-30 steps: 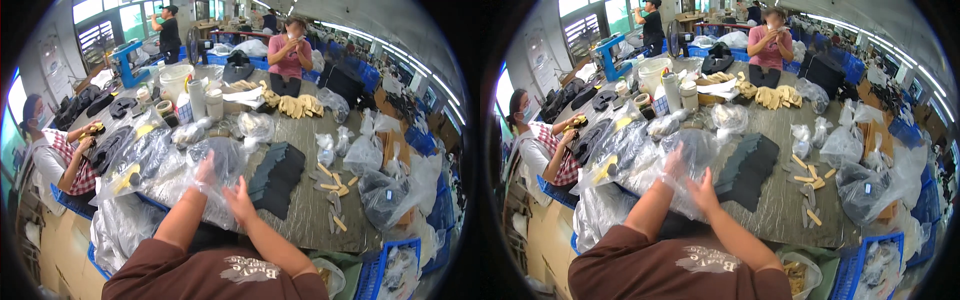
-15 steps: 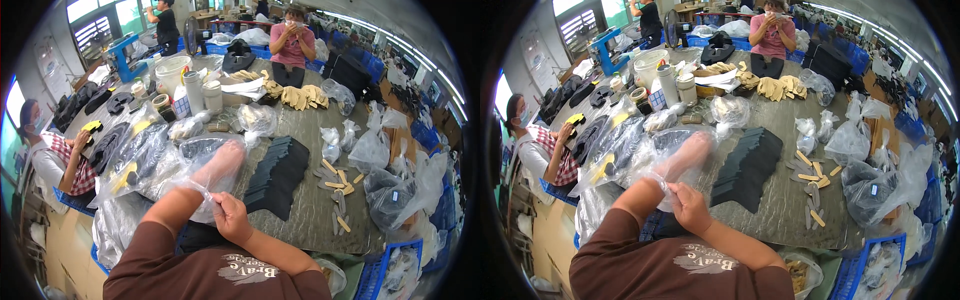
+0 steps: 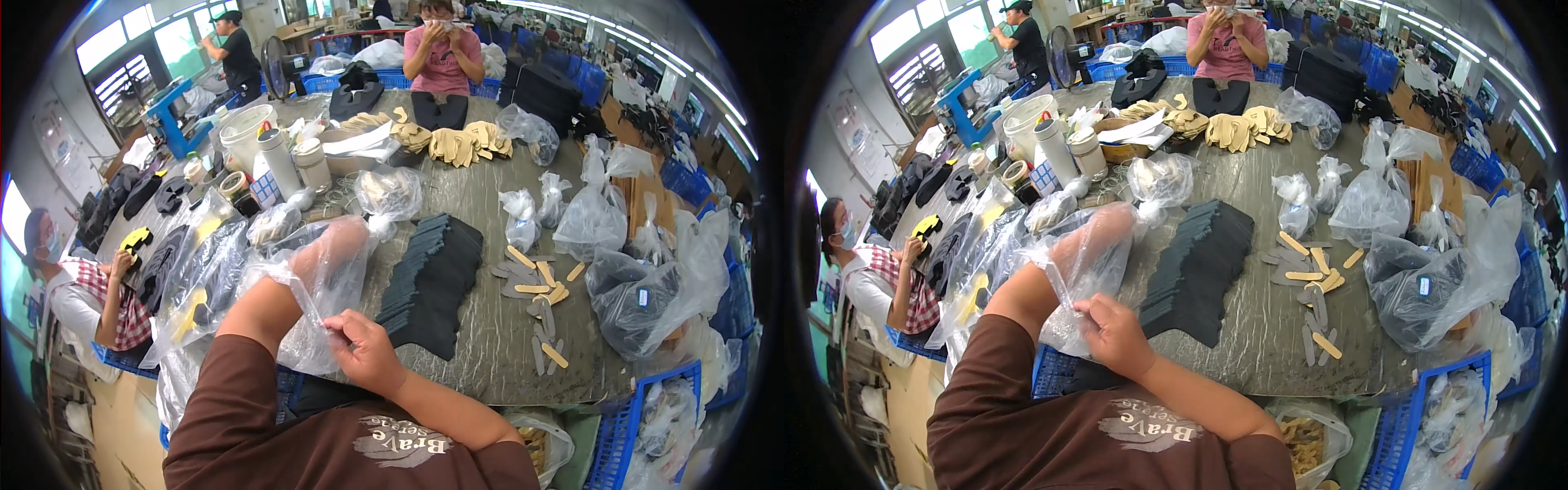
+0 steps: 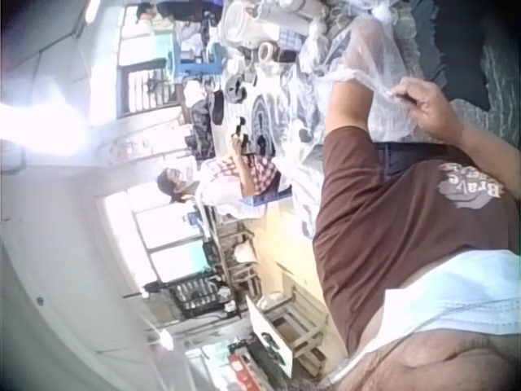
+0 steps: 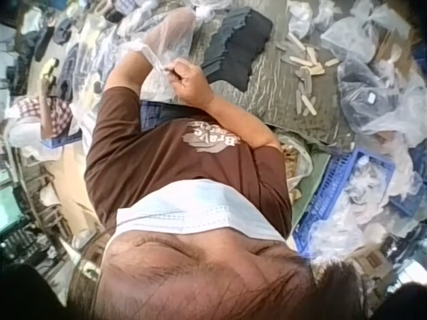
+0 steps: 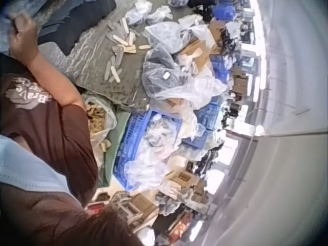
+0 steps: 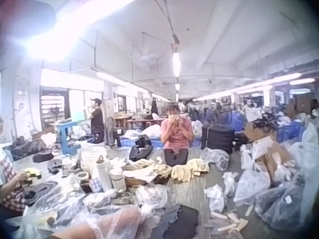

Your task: Pairing black shoe upper components with beige reinforcement strips and placing them into a plastic bag.

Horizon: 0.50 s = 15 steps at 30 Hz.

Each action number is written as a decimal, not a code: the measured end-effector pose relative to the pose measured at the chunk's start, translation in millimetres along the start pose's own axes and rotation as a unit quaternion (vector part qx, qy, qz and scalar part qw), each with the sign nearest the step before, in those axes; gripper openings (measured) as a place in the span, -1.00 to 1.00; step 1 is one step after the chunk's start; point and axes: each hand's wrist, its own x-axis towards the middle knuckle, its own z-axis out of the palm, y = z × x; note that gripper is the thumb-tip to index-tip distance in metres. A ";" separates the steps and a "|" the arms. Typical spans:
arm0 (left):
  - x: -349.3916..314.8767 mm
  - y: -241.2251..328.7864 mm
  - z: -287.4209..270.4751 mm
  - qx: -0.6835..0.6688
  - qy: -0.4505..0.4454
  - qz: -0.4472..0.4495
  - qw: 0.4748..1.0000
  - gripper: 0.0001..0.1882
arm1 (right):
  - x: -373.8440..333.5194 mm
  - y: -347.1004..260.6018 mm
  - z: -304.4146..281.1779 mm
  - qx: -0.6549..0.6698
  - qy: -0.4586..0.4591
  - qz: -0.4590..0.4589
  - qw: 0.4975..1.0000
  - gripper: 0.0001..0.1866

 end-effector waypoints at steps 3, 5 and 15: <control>-1.8 -2.4 -20.5 0.049 -0.073 0.033 0.996 -0.77 | 12.9 11.5 -13.2 0.040 -0.012 -0.006 0.999 -0.70; -6.8 -8.5 -16.2 0.018 -0.079 0.000 0.997 -0.79 | 30.5 35.4 -20.1 0.038 0.081 0.043 0.995 -0.64; -25.4 -23.4 -9.1 -0.226 0.036 -0.134 0.964 -0.72 | 48.4 131.3 20.6 -0.344 -0.117 0.105 0.926 -0.39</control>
